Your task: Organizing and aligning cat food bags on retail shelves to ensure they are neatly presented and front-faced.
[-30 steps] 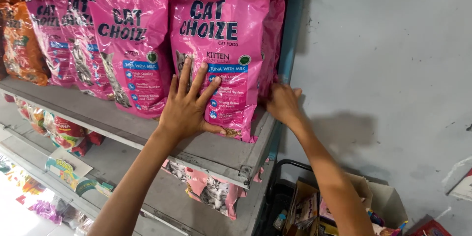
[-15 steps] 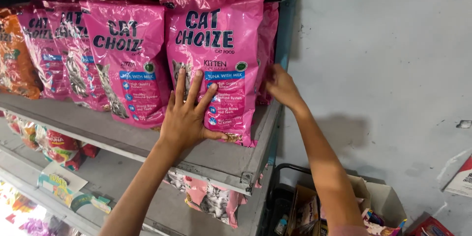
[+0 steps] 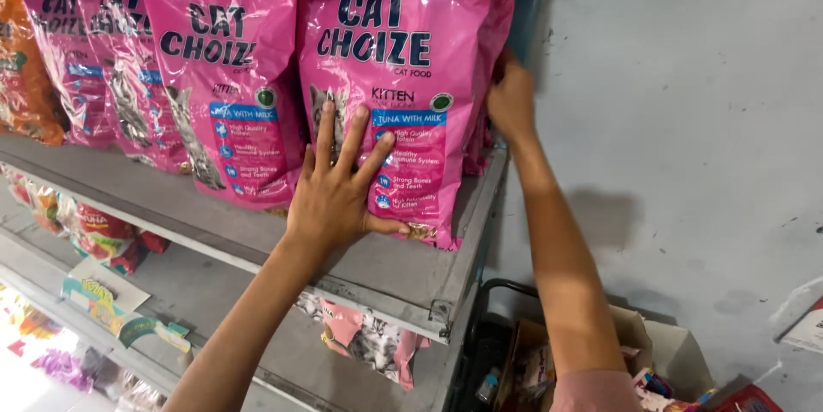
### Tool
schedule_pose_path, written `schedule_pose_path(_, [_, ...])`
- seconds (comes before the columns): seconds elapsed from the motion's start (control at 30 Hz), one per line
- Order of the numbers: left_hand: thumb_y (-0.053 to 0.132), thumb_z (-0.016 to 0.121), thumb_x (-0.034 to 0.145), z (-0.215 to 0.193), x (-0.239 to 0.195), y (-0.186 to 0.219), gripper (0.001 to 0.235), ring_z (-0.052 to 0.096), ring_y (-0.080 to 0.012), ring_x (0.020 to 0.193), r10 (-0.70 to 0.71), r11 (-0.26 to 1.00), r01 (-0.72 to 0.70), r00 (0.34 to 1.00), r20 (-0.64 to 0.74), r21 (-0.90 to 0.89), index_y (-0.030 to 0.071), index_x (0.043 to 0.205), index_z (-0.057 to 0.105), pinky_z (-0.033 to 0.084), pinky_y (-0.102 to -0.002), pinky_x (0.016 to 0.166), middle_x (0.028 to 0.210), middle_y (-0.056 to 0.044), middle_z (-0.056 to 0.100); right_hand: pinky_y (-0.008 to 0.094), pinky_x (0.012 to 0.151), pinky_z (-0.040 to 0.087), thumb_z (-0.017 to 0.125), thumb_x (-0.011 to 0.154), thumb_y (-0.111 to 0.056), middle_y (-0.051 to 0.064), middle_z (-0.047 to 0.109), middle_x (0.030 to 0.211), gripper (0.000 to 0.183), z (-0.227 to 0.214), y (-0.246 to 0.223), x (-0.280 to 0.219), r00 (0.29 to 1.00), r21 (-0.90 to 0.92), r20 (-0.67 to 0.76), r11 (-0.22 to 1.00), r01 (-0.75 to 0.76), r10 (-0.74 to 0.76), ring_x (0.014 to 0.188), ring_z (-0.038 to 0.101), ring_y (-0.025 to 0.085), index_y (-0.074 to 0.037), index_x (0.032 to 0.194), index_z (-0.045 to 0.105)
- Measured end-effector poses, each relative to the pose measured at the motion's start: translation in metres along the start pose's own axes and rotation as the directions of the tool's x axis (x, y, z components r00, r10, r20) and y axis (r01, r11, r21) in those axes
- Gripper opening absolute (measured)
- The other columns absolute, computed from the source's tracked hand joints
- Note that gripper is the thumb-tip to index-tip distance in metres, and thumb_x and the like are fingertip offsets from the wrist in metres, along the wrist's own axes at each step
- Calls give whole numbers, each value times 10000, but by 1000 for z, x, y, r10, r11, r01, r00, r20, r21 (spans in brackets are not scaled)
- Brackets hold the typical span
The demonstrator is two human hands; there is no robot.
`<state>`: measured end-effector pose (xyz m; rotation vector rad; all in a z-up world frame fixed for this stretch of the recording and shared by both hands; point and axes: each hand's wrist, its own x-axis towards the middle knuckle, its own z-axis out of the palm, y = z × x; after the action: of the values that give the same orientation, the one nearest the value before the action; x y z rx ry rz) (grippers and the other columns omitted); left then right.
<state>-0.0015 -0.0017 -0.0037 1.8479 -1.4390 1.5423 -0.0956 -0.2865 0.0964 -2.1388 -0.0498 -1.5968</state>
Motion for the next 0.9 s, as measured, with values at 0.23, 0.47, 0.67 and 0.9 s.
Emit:
schedule_pose_path(0.23, [1052, 425, 554, -1, -1, 2, 1309, 155, -544, 1523, -27, 1000, 27, 998, 52, -4, 322, 1628, 266, 512, -646, 986, 1706, -136, 202, 472, 798, 520, 667, 1015, -234, 153, 669, 853, 216, 4, -3, 8, 999, 114, -47, 993, 16, -10, 849, 630, 270, -23, 1055, 694])
schedule_pose_path(0.47, [1048, 448, 546, -3, 0, 4, 1320, 151, -554, 1518, -46, 999, 46, 997, 57, -9, 321, 1630, 252, 516, -641, 984, 1705, -136, 198, 473, 786, 505, 623, 1007, -153, 198, 655, 853, 180, 10, 0, -8, 988, 95, -152, 995, -25, 39, 861, 626, 331, 20, 985, 667])
schedule_pose_path(0.67, [1046, 470, 551, -3, -1, 5, 1314, 167, -562, 1510, -37, 999, 37, 999, 20, -12, 329, 1632, 253, 531, -638, 967, 1701, -131, 224, 722, 1024, 375, 692, 867, -214, 390, 566, 1235, 583, -5, -6, -81, 913, -286, 286, 935, -210, 292, 1181, 512, 635, 85, 1316, 472])
schedule_pose_path(0.9, [1045, 440, 601, -5, 0, 5, 1274, 191, -564, 1502, -23, 1000, 23, 1000, -3, 21, 309, 1629, 284, 544, -623, 965, 1698, -126, 246, 549, 911, 394, 682, 726, -200, 21, 744, 899, 147, 5, 70, -92, 860, -779, 291, 626, -42, 419, 1052, 655, 312, -154, 864, 708])
